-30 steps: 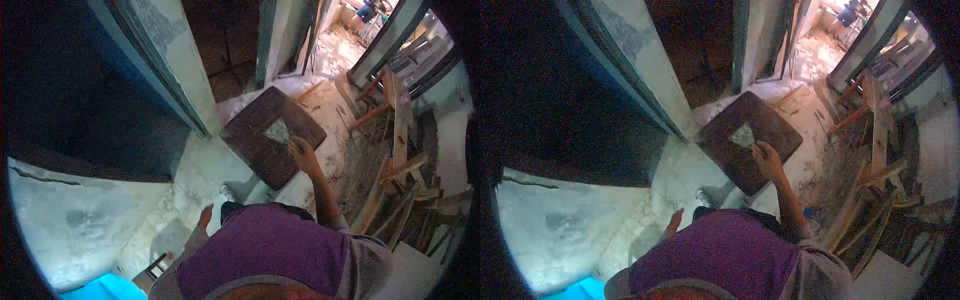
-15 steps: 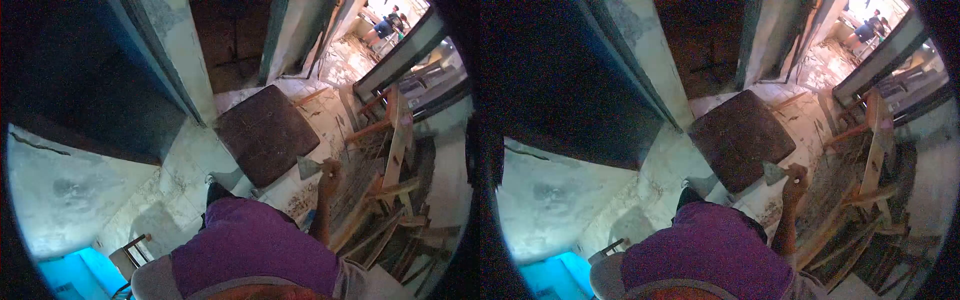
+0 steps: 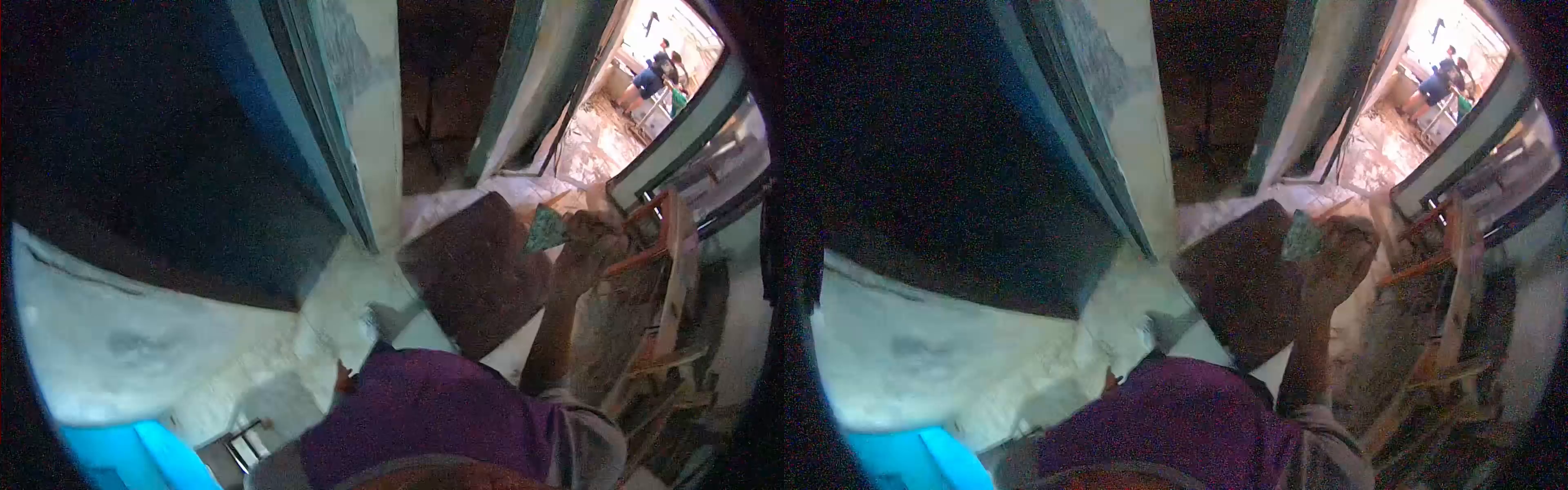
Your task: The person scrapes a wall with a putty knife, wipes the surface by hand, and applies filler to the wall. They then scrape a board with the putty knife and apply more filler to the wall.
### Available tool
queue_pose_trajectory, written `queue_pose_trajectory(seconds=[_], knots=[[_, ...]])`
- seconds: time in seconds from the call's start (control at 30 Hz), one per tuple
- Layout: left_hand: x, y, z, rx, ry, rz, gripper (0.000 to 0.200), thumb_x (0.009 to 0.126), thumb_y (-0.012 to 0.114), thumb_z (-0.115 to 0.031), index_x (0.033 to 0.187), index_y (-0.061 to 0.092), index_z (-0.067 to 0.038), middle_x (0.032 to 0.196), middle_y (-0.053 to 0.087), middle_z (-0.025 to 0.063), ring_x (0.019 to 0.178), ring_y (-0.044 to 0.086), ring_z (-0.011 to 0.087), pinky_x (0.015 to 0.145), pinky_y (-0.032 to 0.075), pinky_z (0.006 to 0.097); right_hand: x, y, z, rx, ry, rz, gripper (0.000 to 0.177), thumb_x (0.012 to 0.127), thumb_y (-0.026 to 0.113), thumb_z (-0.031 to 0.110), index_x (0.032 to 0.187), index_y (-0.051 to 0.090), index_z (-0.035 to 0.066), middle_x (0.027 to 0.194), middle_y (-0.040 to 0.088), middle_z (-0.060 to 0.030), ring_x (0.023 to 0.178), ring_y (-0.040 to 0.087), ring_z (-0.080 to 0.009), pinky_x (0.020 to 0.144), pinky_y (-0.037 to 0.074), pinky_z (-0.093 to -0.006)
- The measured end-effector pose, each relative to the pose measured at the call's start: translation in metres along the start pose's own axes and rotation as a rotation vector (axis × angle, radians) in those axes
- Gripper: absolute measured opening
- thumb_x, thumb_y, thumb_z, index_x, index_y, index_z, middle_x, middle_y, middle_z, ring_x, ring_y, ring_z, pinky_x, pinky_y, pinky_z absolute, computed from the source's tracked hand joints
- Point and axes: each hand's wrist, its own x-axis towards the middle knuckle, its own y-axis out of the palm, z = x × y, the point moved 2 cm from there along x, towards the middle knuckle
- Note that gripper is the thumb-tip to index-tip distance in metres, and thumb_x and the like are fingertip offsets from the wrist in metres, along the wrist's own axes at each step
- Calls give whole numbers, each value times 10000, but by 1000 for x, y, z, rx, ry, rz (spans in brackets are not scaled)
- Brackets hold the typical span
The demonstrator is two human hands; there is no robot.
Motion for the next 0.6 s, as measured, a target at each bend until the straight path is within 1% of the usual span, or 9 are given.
queue_pose_trajectory(seconds=[0.03, 0.1, 0.17, 0.23, 0.3, 0.37, 0.43, 0.5, 0.6], knots=[[18, -5, -27, -55, 31, 37, 781, 897, 471, -594, 1483, 217, -146, 1432, 387, 138, 1239, 451, 338, 989, 347, 557, 11, 34, -6, -59, -169, 194, 263, 978, 512, 251, 1123, 549, 35, 855, 583, -90, 777, 580, -187, 737, 505, -332], [20, -23, -103, -14, 78, 220, 762, 885, 462, -622, 1474, 261, -181, 1441, 380, 113, 1251, 439, 329, 996, 336, 544, 17, 72, -25, -129, -206, 177, 232, 971, 527, 247, 1082, 546, 44, 821, 582, -87, 718, 567, -180, 685, 496, -324], [67, -43, -163, -19, 399, 346, 706, 901, 458, -596, 1445, 319, -167, 1431, 398, 100, 1250, 442, 309, 999, 335, 530, 29, 114, -42, -199, -263, 176, 204, 963, 542, 243, 1040, 543, 54, 788, 581, -84, 659, 554, -173, 632, 486, -315], [180, -71, -224, 99, 200, 203, 600, 937, 460, -512, 1378, 414, -107, 1384, 449, 115, 1230, 463, 289, 997, 350, 496, 36, 161, -55, -57, -302, 326, 157, 957, 554, 222, 900, 492, 90, 684, 556, -65, 565, 499, -150, 561, 440, -300], [182, -63, -315, 100, 501, 28, 540, 923, 499, -409, 1348, 434, -81, 1349, 467, 121, 1205, 476, 280, 990, 366, 467, 46, 193, -65, -91, -254, 232, 225, 964, 543, 220, 813, 419, 109, 609, 513, -52, 510, 441, -124, 521, 392, -290], [138, -17, -421, 56, 822, -11, 487, 909, 539, -307, 1318, 454, -56, 1313, 486, 127, 1179, 488, 270, 983, 382, 438, 59, 224, -78, -113, -351, 176, 264, 974, 522, 249, 785, 401, 110, 589, 466, -37, 463, 392, -123, 506, 377, -279], [84, 43, -506, 32, 1095, 18, 442, 895, 579, -204, 1288, 474, -30, 1278, 505, 133, 1154, 501, 260, 976, 397, 409, 86, 239, -98, 153, -395, 332, 250, 946, 585, 215, 798, 418, 103, 575, 474, -18, 446, 419, -78, 395, 366, -230], [23, 114, -568, 35, 1317, 71, 408, 881, 619, -102, 1258, 494, -5, 1242, 523, 139, 1129, 514, 251, 969, 413, 380, 110, 251, -113, 191, -395, 379, 244, 949, 581, 228, 804, 428, 105, 594, 465, -8, 456, 399, -83, 412, 357, -231], [-59, 220, -624, 109, 1573, 70, 466, 871, 643, -130, 1281, 467, 4, 1274, 482, 160, 1199, 450, 280, 1019, 335, 397, 136, 269, -132, 292, -315, 434, 291, 968, 515, 308, 772, 433, 109, 585, 394, 8, 472, 321, -93, 459, 318, -242]])
